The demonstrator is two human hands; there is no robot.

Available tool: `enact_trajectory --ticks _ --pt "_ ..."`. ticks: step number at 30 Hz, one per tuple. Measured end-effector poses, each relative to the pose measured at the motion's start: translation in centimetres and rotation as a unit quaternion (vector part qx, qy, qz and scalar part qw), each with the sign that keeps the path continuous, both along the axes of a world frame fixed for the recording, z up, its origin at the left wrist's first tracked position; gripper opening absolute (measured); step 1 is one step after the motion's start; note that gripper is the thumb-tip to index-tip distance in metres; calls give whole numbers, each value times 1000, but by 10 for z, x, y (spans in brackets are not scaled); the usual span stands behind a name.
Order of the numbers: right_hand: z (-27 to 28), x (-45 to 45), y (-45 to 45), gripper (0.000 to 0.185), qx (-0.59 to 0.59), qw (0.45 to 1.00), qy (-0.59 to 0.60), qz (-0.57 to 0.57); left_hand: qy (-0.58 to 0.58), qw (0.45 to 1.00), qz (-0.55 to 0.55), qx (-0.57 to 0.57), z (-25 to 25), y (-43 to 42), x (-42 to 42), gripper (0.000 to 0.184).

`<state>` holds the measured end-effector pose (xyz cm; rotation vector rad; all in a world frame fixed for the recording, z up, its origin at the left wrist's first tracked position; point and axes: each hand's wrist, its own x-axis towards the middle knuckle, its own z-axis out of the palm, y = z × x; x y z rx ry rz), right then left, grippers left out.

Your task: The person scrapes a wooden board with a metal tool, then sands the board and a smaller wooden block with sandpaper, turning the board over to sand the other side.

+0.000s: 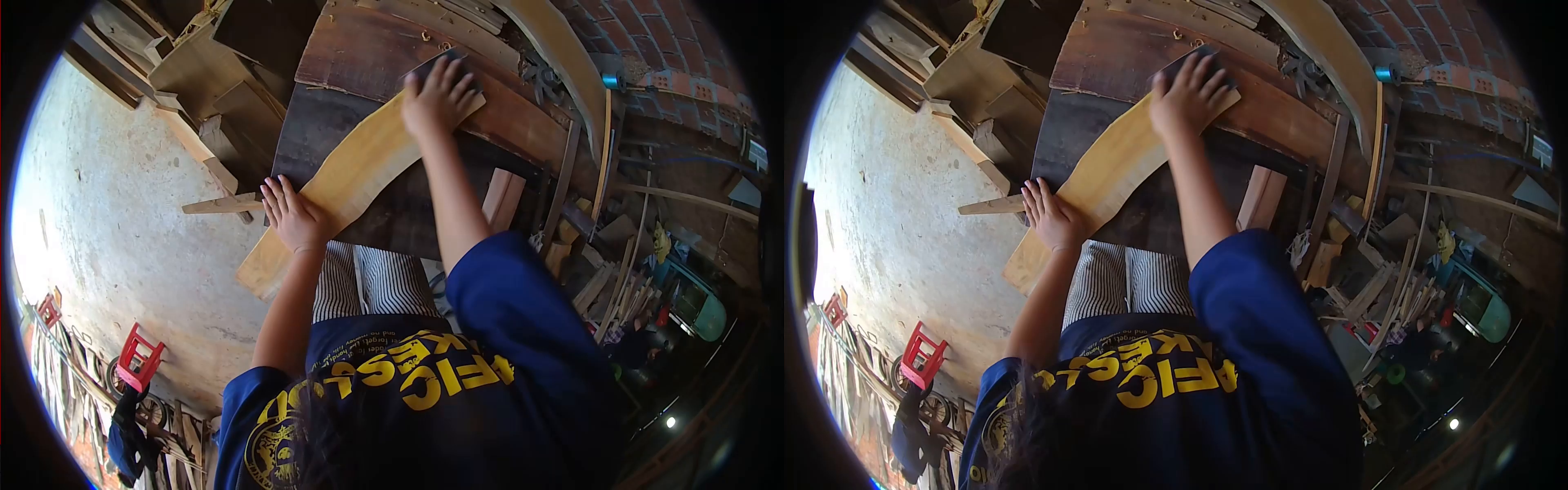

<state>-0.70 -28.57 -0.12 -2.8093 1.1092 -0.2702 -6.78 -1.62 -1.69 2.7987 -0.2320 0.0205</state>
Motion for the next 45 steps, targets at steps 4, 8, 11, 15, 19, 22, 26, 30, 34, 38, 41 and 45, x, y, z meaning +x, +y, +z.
enact_trajectory --ticks 4,8,11,15,19,22,26,30,34,38,41,45 --pt "3 -43 126 70 102 974 60 196 -13 1000 -4 -9 -6 -3 6 52" --pt "-2 -25 24 69 85 987 23 138 -6 1000 -6 -10 -7 -2 6 52" --pt "12 -3 -51 68 122 991 26 40 -7 1000 -4 -7 -6 -2 6 52" --pt "4 -20 40 69 78 995 49 32 -8 1000 -9 8 -6 -3 6 53" --pt "7 -72 131 72 168 968 111 150 -12 1000 -9 -23 -8 -4 7 54" --pt "6 -54 60 70 94 987 80 106 0 1000 -18 -5 -6 0 5 55" --pt "9 -26 -20 67 71 997 39 10 4 1000 -14 8 -4 -4 7 55" --pt "5 -55 87 71 82 993 66 61 6 1000 -20 12 -3 -4 7 55" --pt "8 -84 112 77 164 968 96 163 -5 1000 -21 -10 -8 -2 9 55" --pt "7 -35 -4 71 53 998 -2 43 7 1000 -24 0 -5 -3 7 53" --pt "5 -30 5 71 43 998 -3 -36 5 1000 -19 1 -5 -3 6 53" --pt "2 -89 125 72 130 983 54 120 -2 1000 -26 -8 -8 -1 7 54"
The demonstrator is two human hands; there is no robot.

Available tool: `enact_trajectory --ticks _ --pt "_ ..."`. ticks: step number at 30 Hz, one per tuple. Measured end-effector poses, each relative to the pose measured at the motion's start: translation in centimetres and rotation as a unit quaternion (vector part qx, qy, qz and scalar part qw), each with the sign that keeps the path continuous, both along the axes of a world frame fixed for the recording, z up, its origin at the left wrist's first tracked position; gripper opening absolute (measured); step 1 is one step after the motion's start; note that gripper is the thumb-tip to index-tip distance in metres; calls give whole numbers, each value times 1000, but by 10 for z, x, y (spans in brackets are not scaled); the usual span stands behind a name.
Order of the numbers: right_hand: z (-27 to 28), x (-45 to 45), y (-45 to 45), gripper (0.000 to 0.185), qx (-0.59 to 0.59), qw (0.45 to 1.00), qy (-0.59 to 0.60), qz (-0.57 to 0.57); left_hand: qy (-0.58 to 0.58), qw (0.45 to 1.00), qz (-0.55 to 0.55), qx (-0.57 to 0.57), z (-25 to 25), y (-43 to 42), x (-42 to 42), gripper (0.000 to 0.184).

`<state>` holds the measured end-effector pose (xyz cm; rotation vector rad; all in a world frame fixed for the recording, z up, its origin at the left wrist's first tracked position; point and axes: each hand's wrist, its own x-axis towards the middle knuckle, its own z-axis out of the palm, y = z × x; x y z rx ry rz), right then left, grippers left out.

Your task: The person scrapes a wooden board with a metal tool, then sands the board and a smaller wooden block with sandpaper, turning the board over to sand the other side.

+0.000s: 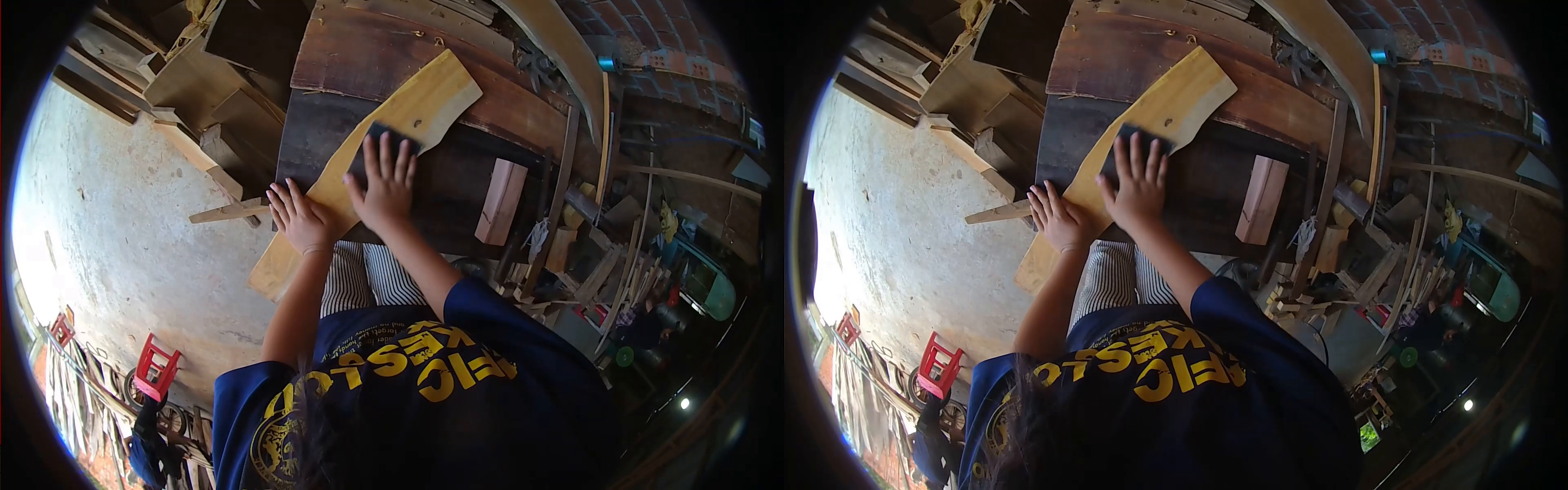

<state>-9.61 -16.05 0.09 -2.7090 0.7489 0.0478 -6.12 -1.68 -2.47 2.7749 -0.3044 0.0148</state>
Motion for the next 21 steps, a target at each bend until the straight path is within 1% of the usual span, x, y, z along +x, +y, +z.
enact_trajectory --ticks 2,4,6,7,9,10,12,13,15,16,17,19,21 --pt "5 -12 -13 74 24 998 21 62 2 1000 -3 2 -1 -1 0 55" --pt "5 1 -68 73 -32 997 11 76 2 1000 -10 16 -1 3 0 55" --pt "-2 34 -129 71 -24 996 -89 2 12 1000 -9 13 0 2 0 58" --pt "-2 52 -167 70 -69 994 -69 -47 17 1000 -7 8 -1 2 0 59" --pt "-3 70 -214 71 -111 986 -25 -124 18 1000 -10 22 1 1 -2 59" --pt "-6 69 -217 69 -143 983 -36 -106 19 999 -6 32 1 0 0 59" --pt "9 59 -182 68 -112 988 -105 -28 23 999 -5 26 0 1 1 60" --pt "14 52 -154 68 -87 989 -121 -7 24 999 -8 19 0 1 1 61" --pt "22 30 -96 79 -54 991 -101 69 25 999 -6 20 0 1 2 61" --pt "27 19 -74 89 -32 992 -100 76 25 999 -7 19 1 0 1 61" --pt "32 11 -57 96 -22 993 -101 60 27 999 -8 17 1 0 0 61" --pt "36 -4 -37 95 -17 994 -83 67 13 1000 -10 22 -1 1 1 60" --pt "24 -13 -25 94 -22 994 -72 75 10 1000 -9 21 -1 0 0 60"
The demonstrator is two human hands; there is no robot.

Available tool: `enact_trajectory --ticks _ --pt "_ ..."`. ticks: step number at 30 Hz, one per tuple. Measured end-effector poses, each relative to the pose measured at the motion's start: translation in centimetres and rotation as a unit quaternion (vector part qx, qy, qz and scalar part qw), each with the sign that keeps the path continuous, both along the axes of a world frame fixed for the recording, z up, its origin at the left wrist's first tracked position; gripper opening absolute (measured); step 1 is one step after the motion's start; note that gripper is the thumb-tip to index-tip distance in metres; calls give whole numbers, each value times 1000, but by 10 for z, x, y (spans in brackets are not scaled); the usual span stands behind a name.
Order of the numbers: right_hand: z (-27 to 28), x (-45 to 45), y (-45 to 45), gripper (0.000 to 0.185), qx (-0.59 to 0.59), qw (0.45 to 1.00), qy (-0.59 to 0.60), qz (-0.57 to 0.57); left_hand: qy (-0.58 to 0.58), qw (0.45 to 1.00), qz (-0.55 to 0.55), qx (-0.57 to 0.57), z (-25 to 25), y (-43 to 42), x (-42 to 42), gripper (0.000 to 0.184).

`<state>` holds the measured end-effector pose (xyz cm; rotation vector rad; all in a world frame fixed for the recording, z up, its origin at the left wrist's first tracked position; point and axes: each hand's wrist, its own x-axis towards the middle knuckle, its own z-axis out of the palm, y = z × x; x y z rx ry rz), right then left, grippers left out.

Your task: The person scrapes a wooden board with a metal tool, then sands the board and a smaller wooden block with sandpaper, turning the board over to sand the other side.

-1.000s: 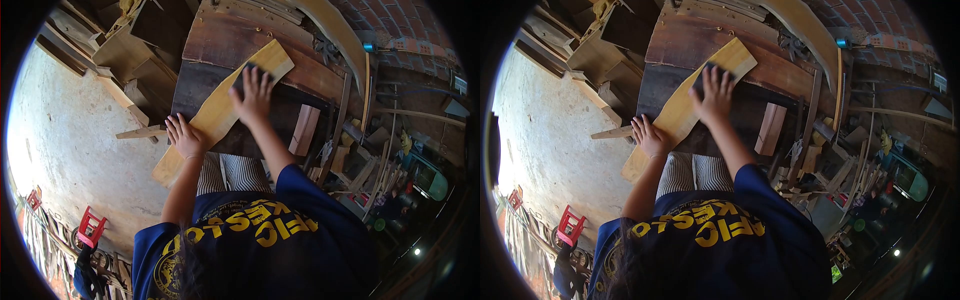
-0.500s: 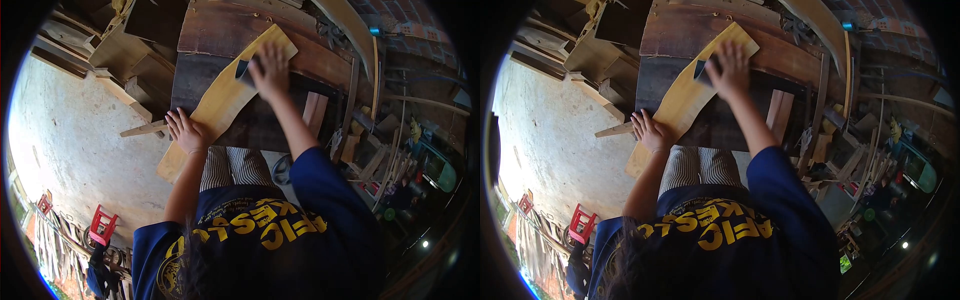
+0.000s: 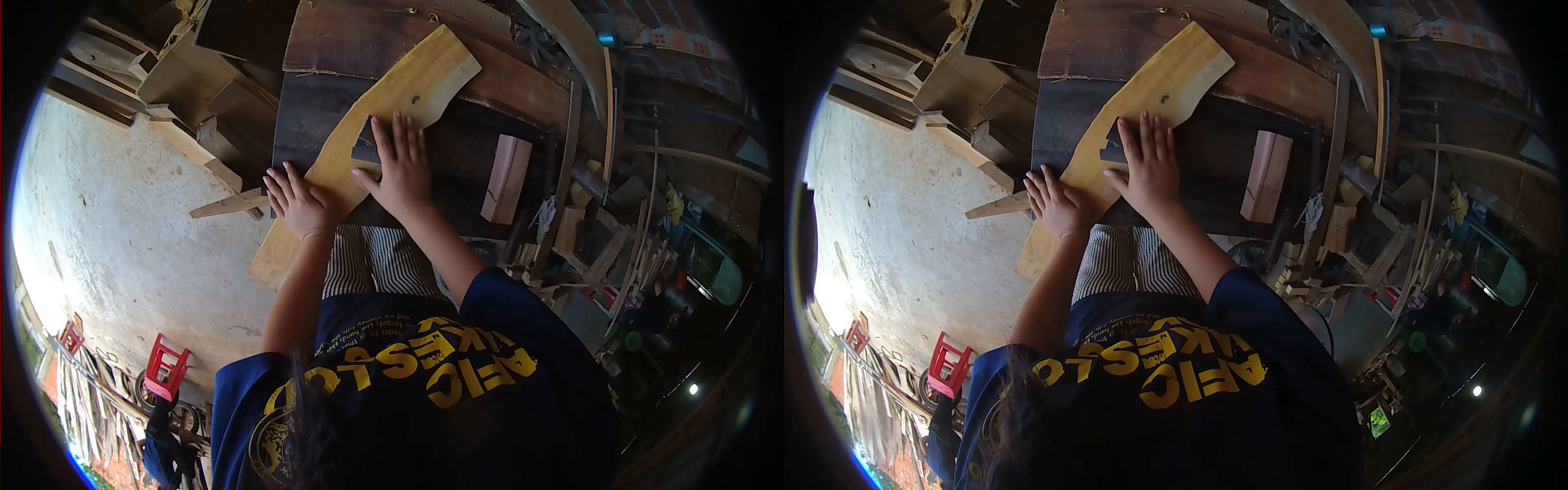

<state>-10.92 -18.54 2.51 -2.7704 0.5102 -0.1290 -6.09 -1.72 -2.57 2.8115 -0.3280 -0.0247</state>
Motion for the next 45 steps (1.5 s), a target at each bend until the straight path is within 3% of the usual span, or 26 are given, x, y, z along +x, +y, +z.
enact_trajectory --ticks 3,8,12,14,15,18,21,24,27,32,35,41,45 --pt "-11 -1 10 88 25 999 -21 -17 -8 1000 5 -1 0 -1 0 60" --pt "1 8 17 77 -88 993 -3 -83 -10 1000 11 0 1 -1 0 58" --pt "-7 -2 16 70 -101 994 -30 -39 -4 1000 18 -2 1 -2 0 59" --pt "-9 -7 11 56 -19 994 -110 6 -8 1000 14 -3 0 -1 0 58" --pt "-10 -10 8 56 -19 994 -110 10 -8 1000 18 -4 -1 -1 0 58" --pt "1 -13 3 28 5 989 -143 34 -6 1000 22 -7 1 -3 -1 58" --pt "20 -13 8 24 -27 999 -40 -20 0 1000 23 -10 4 -4 -1 58" --pt "23 -6 -2 23 10 999 52 7 -3 1000 24 -11 4 -4 0 57" --pt "24 -1 -14 20 -12 999 -41 9 1 1000 27 -5 3 -4 0 57" --pt "32 3 -15 25 -58 997 -42 -1 13 999 32 -5 4 -5 -1 56" --pt "35 5 -9 23 -53 998 27 -33 13 999 32 -10 5 -5 -1 56" --pt "37 6 -10 19 18 997 65 -41 9 999 30 -16 3 -4 -1 57" --pt "55 10 -17 28 114 979 162 -37 10 999 29 -18 3 -4 -1 58"
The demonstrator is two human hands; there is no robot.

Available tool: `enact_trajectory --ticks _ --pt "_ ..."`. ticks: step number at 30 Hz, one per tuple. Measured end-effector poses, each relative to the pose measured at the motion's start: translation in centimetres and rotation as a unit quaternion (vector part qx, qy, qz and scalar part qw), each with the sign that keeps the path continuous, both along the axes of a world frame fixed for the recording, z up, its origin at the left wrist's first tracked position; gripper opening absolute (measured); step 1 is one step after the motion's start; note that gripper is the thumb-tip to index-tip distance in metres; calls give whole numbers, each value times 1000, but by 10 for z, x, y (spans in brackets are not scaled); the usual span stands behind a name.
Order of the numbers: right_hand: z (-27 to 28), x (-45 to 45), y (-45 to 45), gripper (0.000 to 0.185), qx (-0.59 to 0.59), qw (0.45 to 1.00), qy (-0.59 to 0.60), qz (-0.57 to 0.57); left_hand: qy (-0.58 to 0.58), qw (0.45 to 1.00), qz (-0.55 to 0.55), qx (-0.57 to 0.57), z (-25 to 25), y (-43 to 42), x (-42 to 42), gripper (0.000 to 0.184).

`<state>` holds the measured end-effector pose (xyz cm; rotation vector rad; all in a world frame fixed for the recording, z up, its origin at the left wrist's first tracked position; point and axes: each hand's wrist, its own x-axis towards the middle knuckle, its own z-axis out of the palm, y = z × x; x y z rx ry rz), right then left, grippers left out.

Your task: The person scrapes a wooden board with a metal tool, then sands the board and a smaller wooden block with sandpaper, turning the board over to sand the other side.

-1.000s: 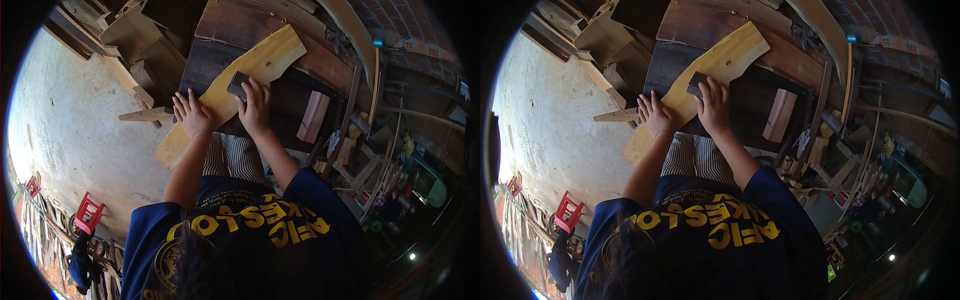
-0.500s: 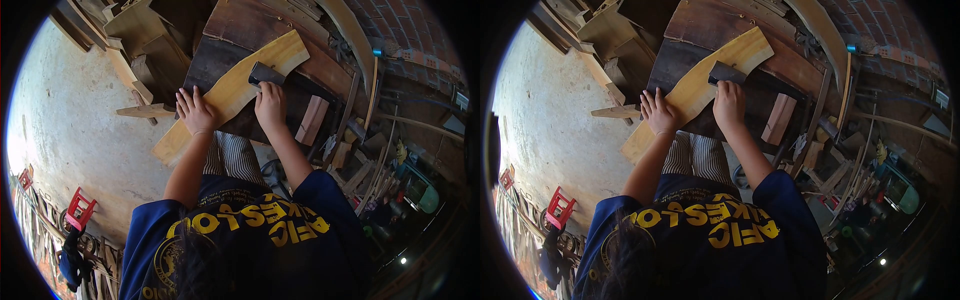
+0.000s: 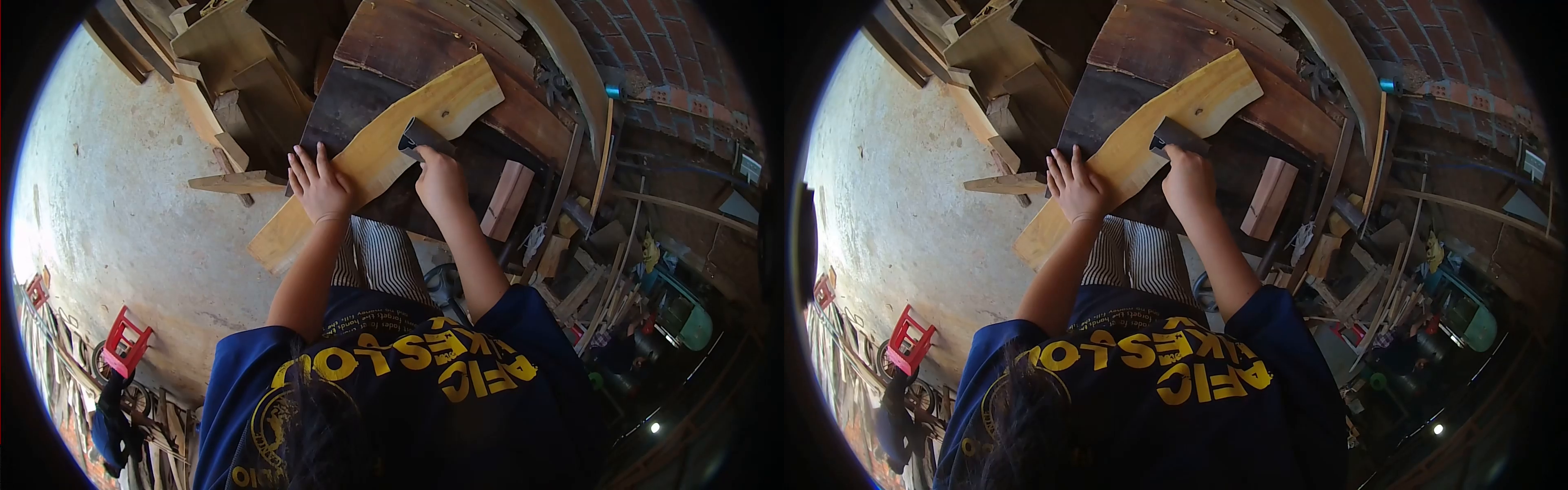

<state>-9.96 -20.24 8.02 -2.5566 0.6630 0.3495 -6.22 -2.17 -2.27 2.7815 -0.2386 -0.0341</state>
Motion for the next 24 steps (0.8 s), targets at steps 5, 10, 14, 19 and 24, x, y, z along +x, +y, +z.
enact_trajectory --ticks 5,10,14,19,24 --pt "-5 -1 1 34 -85 992 -66 60 2 1000 1 7 2 -1 1 58" --pt "-16 2 -6 53 -142 987 -58 50 -2 1000 1 5 2 0 1 57" --pt "-19 21 -25 77 -134 987 -17 83 -7 1000 1 4 2 -1 1 56" --pt "-38 36 -46 110 -137 984 -50 98 -5 1000 -1 6 3 -1 0 56" --pt "-67 33 -49 94 -203 964 -145 94 -10 1000 -2 9 1 -1 1 56"
